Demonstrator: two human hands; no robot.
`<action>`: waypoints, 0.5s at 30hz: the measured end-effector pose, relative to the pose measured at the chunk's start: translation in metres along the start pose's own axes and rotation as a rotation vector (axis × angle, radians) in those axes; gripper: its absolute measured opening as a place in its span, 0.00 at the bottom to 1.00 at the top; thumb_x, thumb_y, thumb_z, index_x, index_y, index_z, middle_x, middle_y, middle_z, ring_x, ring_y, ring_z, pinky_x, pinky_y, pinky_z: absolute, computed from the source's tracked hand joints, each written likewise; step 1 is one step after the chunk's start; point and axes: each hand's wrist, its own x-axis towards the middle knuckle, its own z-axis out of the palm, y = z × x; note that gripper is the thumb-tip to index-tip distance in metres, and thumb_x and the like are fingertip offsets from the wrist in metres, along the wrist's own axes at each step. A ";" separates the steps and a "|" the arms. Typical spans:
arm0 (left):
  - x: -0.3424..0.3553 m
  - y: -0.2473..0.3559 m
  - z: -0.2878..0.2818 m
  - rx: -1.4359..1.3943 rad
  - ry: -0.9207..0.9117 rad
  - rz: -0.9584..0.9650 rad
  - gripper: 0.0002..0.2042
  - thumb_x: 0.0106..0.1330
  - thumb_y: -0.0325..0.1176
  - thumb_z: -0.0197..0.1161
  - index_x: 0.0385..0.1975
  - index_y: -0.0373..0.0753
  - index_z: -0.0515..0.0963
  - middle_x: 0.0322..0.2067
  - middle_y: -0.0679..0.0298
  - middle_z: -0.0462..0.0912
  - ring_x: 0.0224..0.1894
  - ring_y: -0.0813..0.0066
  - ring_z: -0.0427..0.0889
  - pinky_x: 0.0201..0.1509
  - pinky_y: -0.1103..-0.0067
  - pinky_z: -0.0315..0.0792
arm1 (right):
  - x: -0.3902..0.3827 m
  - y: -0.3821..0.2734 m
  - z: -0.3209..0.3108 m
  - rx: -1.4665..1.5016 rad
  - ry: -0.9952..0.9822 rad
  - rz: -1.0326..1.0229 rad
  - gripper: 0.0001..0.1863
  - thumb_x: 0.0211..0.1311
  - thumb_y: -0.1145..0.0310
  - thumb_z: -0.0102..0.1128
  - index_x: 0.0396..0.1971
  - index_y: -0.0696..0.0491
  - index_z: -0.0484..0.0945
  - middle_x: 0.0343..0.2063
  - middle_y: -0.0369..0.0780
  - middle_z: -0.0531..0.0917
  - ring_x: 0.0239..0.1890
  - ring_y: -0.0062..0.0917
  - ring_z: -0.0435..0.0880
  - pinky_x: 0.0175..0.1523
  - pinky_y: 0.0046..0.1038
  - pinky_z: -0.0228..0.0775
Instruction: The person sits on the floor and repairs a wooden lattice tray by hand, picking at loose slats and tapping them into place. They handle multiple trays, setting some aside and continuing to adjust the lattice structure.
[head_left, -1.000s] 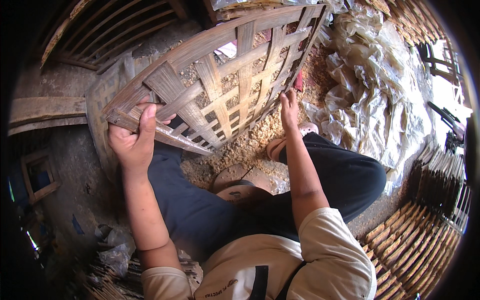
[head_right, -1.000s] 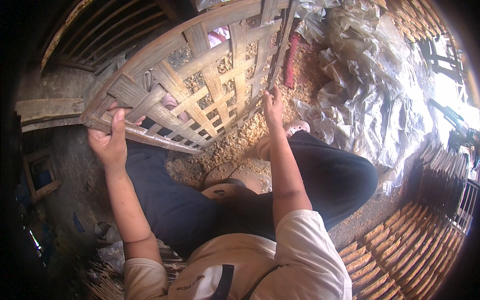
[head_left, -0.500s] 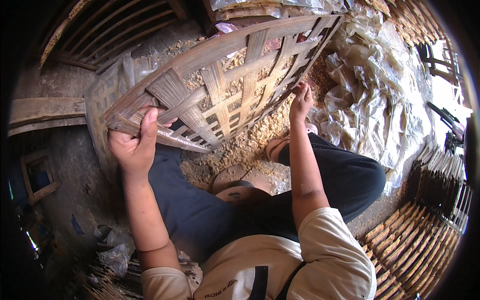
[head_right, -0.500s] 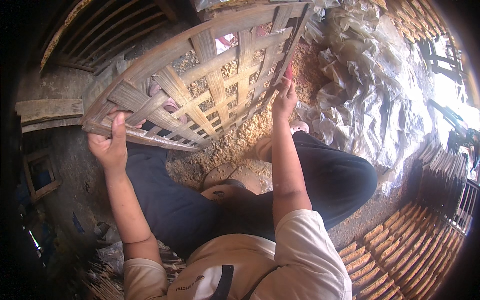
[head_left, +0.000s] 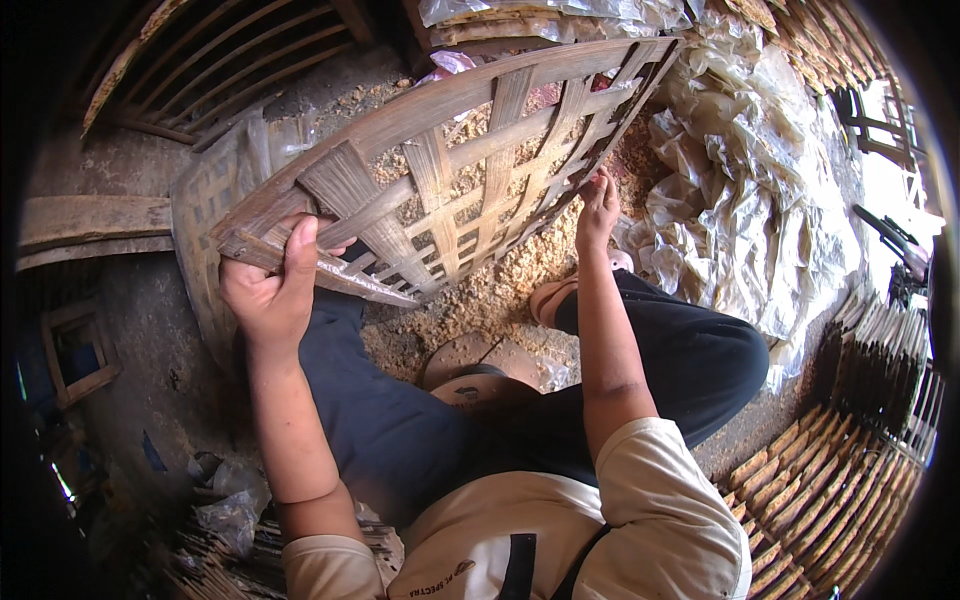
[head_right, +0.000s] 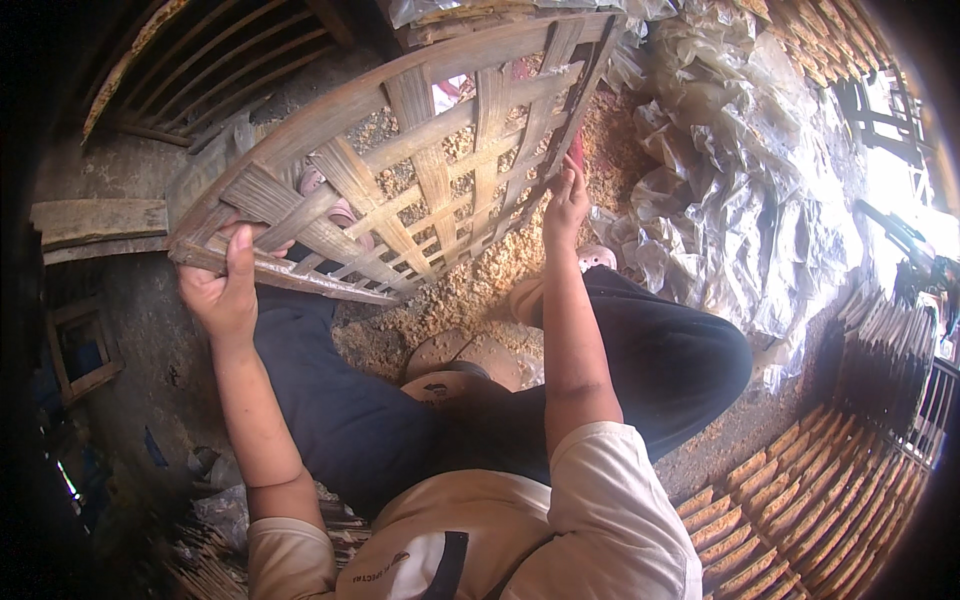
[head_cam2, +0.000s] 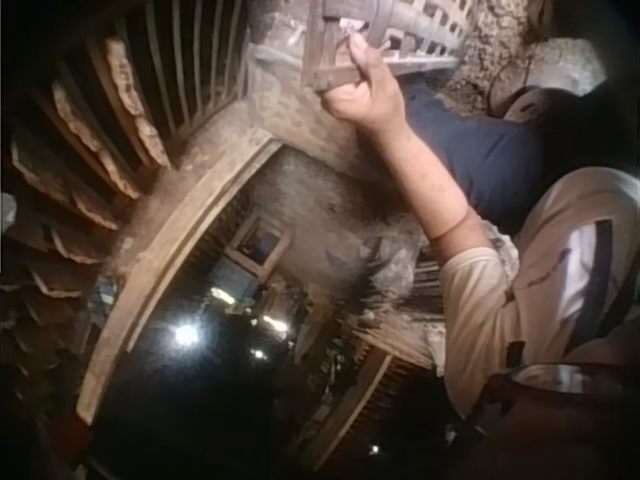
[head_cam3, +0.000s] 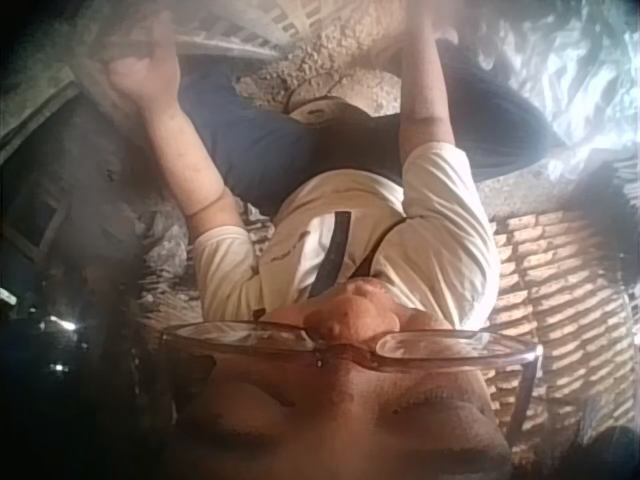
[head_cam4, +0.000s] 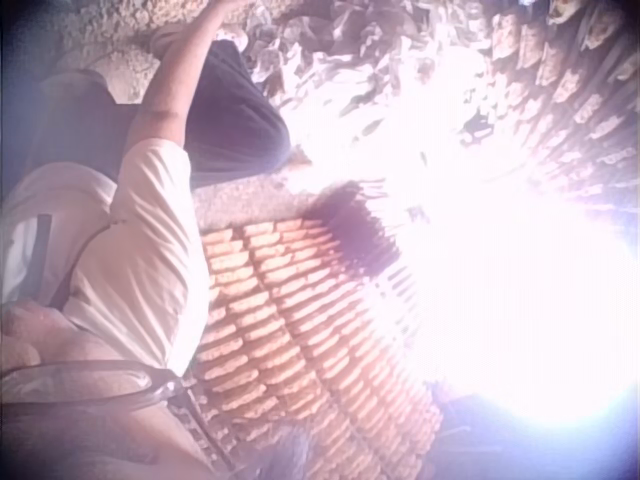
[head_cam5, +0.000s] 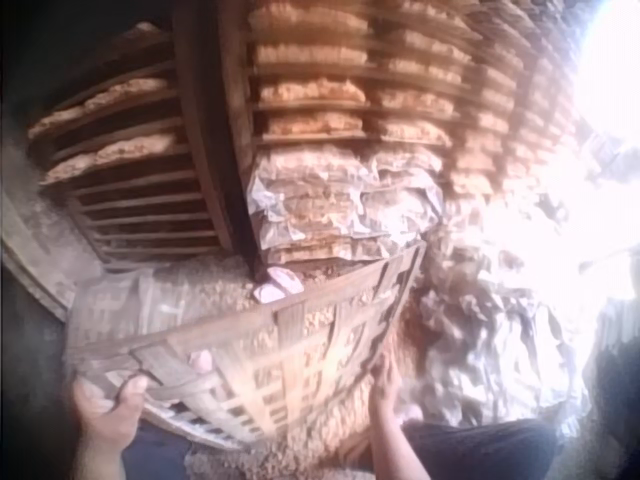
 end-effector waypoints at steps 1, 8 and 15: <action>0.001 -0.001 0.000 0.027 -0.004 0.033 0.07 0.67 0.18 0.55 0.42 0.23 0.73 0.37 0.51 0.82 0.35 0.69 0.85 0.39 0.74 0.85 | 0.000 0.002 -0.001 0.142 0.006 -0.005 0.18 0.76 0.62 0.44 0.58 0.55 0.74 0.26 0.32 0.76 0.31 0.18 0.75 0.43 0.23 0.69; -0.001 -0.004 -0.004 0.031 -0.059 0.003 0.12 0.68 0.20 0.54 0.49 0.24 0.67 0.42 0.50 0.80 0.37 0.67 0.85 0.37 0.71 0.87 | -0.016 -0.009 0.025 0.017 -0.019 -0.120 0.20 0.66 0.74 0.59 0.54 0.58 0.66 0.41 0.39 0.80 0.41 0.19 0.78 0.48 0.21 0.69; 0.001 -0.003 -0.002 0.032 -0.041 0.001 0.10 0.68 0.19 0.54 0.47 0.24 0.68 0.40 0.50 0.80 0.36 0.67 0.85 0.37 0.71 0.87 | -0.004 0.009 0.005 -0.291 -0.023 -0.136 0.12 0.68 0.77 0.53 0.50 0.55 0.72 0.36 0.41 0.83 0.39 0.21 0.82 0.45 0.22 0.72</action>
